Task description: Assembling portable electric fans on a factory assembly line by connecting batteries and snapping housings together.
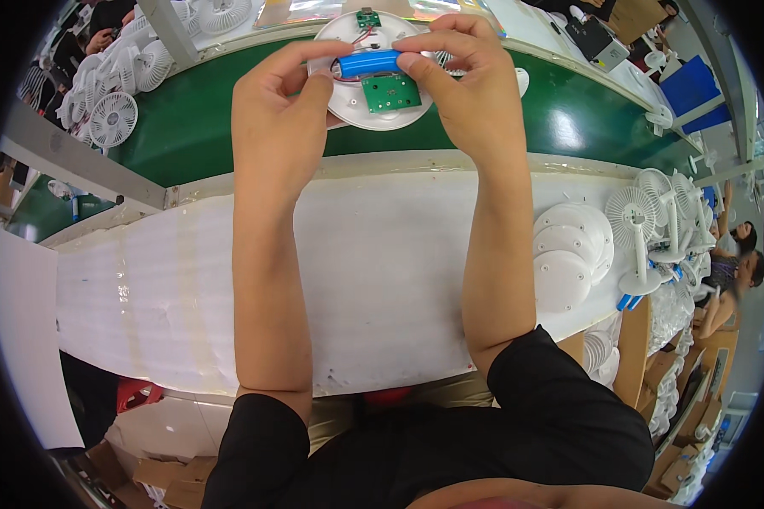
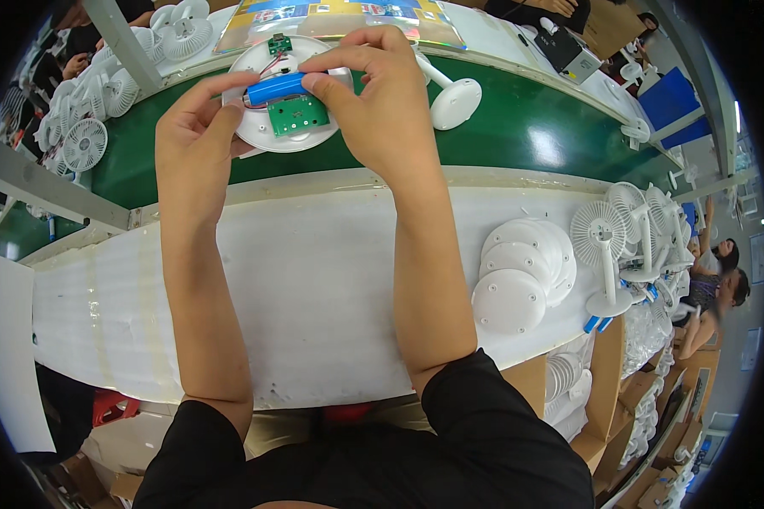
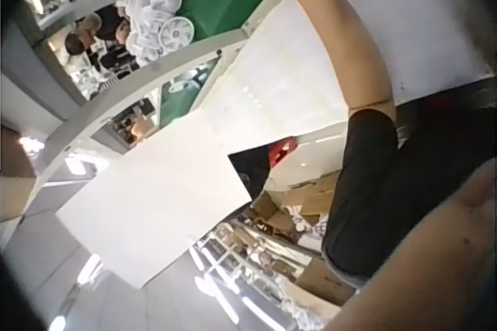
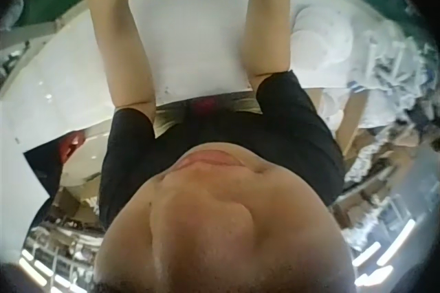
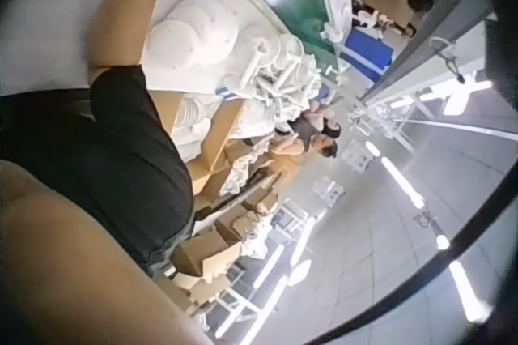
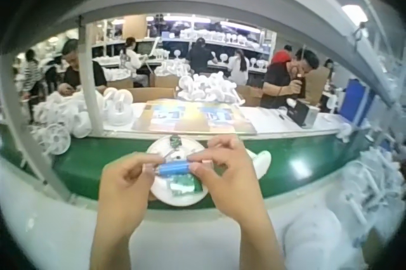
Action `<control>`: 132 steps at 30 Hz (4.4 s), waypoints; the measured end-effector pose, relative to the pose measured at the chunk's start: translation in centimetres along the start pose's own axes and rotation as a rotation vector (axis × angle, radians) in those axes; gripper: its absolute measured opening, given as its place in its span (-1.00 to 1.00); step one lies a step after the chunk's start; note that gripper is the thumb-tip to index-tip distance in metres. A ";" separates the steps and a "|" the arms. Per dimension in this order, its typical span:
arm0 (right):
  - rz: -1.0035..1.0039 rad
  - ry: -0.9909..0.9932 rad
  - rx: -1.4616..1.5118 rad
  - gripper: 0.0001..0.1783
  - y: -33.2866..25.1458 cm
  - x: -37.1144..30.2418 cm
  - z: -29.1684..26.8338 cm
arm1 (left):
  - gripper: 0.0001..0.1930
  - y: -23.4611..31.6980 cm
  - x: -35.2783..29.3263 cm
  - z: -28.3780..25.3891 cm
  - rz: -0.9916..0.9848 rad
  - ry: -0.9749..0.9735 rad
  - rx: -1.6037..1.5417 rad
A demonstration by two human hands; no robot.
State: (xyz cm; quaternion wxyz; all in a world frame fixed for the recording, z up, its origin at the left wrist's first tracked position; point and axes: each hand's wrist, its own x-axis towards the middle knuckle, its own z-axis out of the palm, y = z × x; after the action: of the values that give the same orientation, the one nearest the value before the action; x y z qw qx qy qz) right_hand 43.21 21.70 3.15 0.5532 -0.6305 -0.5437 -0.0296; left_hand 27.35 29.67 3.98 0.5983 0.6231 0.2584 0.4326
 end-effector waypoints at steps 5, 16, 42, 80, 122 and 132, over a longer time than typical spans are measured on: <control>0.247 -0.045 0.302 -0.80 0.5 -0.2 0.5 | -0.70 -0.3 0.1 -0.5 -0.059 0.006 -0.124; 0.431 -0.130 0.751 -0.79 -0.2 -0.1 0.4 | -0.77 1.0 -0.3 -2.4 -0.005 -0.062 -0.028; 0.157 -0.122 0.063 -0.73 -5.1 0.5 1.2 | -0.77 1.6 -0.3 -4.1 -0.034 0.005 -0.040; 0.473 -0.132 0.515 -0.79 -14.1 0.4 -3.4 | -0.75 10.1 -4.2 -7.0 -0.116 -0.168 -0.118; 0.706 0.013 -0.548 -0.39 -5.7 -18.7 -8.1 | -0.81 -0.4 9.1 -9.0 -0.100 -0.356 0.079; 0.910 0.107 -0.012 -0.40 -8.1 -16.9 -8.5 | -0.76 0.1 6.7 -8.3 -0.115 -0.366 -0.009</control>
State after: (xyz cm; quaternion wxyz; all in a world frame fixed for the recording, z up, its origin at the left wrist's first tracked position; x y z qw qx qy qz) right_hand 35.29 2.86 1.05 0.5334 -0.8060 -0.1821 0.1807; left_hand 23.55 39.64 4.83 0.6617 0.6729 0.1789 0.2782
